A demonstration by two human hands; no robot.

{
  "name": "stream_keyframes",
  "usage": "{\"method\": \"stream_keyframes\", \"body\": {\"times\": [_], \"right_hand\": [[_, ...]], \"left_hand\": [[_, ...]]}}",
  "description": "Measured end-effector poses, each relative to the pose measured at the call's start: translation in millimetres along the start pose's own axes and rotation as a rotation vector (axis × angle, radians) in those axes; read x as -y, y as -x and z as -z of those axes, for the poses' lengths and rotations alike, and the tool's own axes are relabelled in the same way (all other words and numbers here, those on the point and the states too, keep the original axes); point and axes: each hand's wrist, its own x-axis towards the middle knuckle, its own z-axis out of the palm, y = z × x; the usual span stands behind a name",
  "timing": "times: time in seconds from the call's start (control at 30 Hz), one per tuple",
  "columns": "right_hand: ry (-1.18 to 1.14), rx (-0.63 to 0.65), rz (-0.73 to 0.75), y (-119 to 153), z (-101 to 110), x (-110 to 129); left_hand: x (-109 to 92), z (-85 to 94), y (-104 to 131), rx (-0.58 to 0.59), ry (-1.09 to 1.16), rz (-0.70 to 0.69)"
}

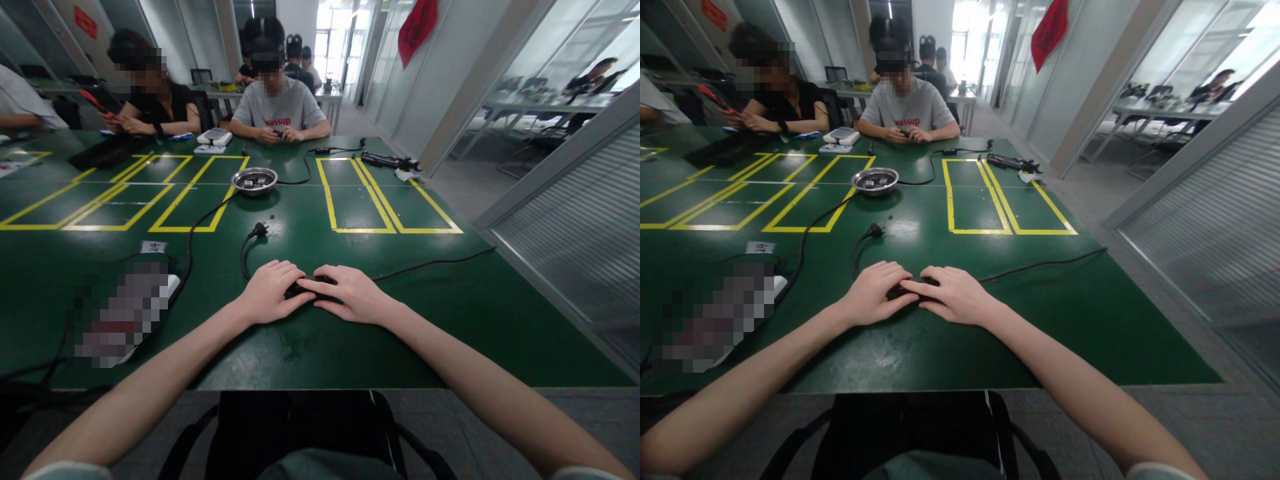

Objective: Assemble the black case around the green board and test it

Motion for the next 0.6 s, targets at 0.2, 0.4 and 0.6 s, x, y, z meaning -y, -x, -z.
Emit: {"method": "stream_keyframes", "body": {"times": [0.2,0.4,0.6], "right_hand": [[-0.212,-0.107,-0.190,5.1,-5.0,-13.4],[-0.417,-0.609,-0.676,17.9,10.8,-82.4],[-0.434,-0.919,-0.993,60.1,52.5,-155.6]], "left_hand": [[-1.0,3.1,-0.3,-0.200,-0.056,-0.108],[-0.4,3.5,3.0,-0.107,0.030,-0.169],[2.2,-3.4,1.6,0.004,0.103,-0.151]]}}
